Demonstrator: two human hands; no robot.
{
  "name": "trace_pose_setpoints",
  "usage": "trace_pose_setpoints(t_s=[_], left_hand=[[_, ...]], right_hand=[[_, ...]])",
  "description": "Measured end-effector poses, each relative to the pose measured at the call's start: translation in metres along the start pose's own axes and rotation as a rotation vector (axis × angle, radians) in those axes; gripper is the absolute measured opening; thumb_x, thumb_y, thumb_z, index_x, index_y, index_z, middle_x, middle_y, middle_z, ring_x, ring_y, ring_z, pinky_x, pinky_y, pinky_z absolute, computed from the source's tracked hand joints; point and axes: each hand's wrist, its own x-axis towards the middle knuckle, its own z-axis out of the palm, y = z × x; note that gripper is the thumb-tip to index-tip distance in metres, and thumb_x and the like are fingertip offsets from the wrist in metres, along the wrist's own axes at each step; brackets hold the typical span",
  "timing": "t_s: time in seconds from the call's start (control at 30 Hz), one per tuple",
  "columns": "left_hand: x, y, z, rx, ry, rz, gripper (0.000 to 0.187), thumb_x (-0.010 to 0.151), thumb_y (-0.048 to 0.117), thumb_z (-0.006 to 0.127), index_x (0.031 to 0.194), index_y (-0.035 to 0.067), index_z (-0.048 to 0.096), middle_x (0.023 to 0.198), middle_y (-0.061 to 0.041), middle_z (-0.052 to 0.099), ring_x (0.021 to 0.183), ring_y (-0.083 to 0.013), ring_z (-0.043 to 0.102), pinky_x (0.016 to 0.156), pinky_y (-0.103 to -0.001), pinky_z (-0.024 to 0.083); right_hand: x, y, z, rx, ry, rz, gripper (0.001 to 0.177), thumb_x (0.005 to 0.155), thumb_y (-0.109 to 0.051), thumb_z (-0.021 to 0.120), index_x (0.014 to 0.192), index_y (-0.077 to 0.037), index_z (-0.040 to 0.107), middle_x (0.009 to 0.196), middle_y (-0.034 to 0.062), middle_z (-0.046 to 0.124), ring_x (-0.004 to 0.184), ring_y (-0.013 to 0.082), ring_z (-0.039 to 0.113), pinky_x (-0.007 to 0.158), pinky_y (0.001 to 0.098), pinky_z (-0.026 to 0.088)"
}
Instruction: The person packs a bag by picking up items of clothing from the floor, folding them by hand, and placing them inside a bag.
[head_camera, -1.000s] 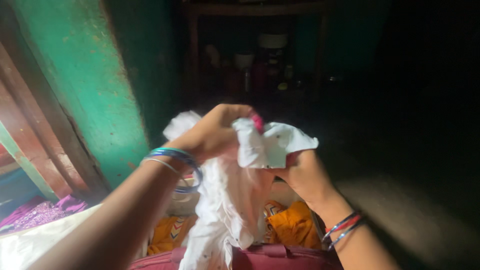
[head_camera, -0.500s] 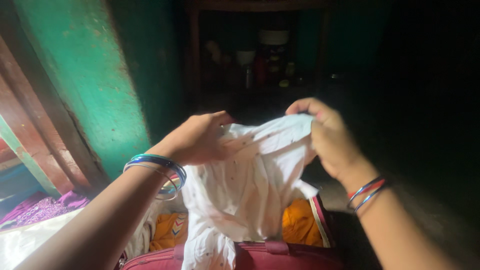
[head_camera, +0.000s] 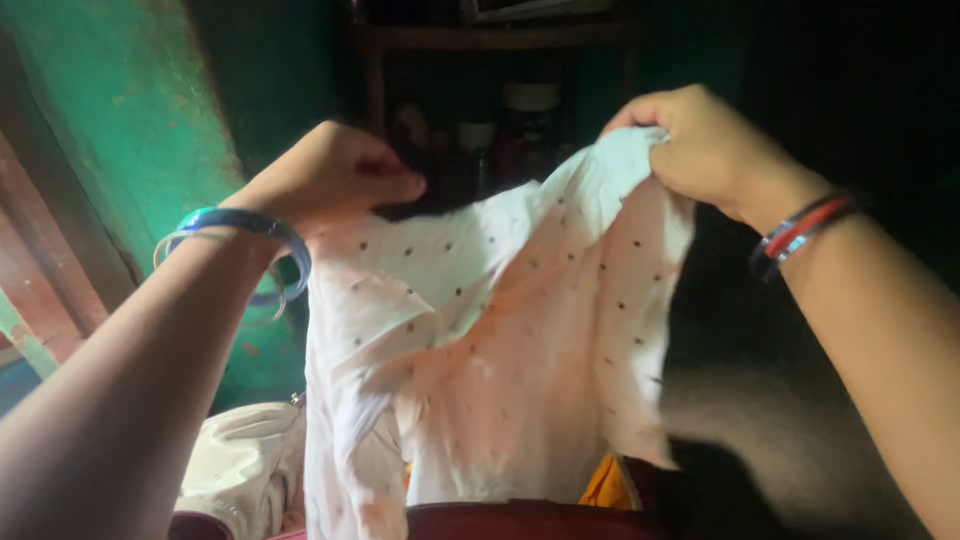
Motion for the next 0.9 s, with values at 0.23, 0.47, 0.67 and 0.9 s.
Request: trace_pose_setpoints(t_s=[0.23, 0.47, 0.67, 0.9], left_hand=[[-0.007, 0.04, 0.084, -0.164, -0.034, 0.128, 0.073, 0.074, 0.057, 0.087, 0.122, 0.008, 0.062, 0.103, -0.015, 0.074, 0.093, -0.0253, 0.074, 0.076, -0.038, 0.059], [0.009, -0.001, 0.067, 0.598, 0.549, 0.395, 0.01, 0.078, 0.012, 0.066, 0.08, 0.005, 0.073, 0.083, -0.017, 0.07, 0.075, -0.0374, 0.071, 0.067, -0.045, 0.058], [-0.01, 0.022, 0.038, -0.469, 0.226, 0.023, 0.039, 0.086, 0.019, 0.065, 0.119, -0.003, 0.06, 0.078, -0.013, 0.068, 0.057, -0.0303, 0.069, 0.042, -0.037, 0.056], [-0.03, 0.032, 0.104, 0.191, 0.191, -0.126, 0.05, 0.086, 0.043, 0.072, 0.119, 0.007, 0.063, 0.103, -0.023, 0.073, 0.094, -0.0437, 0.071, 0.08, -0.052, 0.057]], right_hand=[[-0.005, -0.034, 0.057, -0.081, -0.101, 0.069, 0.033, 0.07, 0.004, 0.062, 0.096, -0.005, 0.08, 0.086, 0.0119, 0.078, 0.079, 0.0219, 0.073, 0.072, 0.033, 0.056], [-0.007, -0.025, 0.058, -0.599, -0.121, -0.127, 0.027, 0.067, -0.014, 0.085, 0.092, -0.007, 0.079, 0.091, 0.0178, 0.075, 0.086, 0.035, 0.073, 0.076, 0.0409, 0.057], [-0.022, 0.004, 0.086, -0.197, 0.007, -0.052, 0.017, 0.081, -0.004, 0.068, 0.096, -0.007, 0.075, 0.094, 0.0113, 0.079, 0.09, 0.0264, 0.076, 0.08, 0.0374, 0.057], [-0.01, -0.056, 0.065, -0.139, -0.078, -0.183, 0.032, 0.071, -0.006, 0.079, 0.103, -0.006, 0.073, 0.096, 0.0072, 0.077, 0.089, 0.0176, 0.074, 0.078, 0.0317, 0.056]])
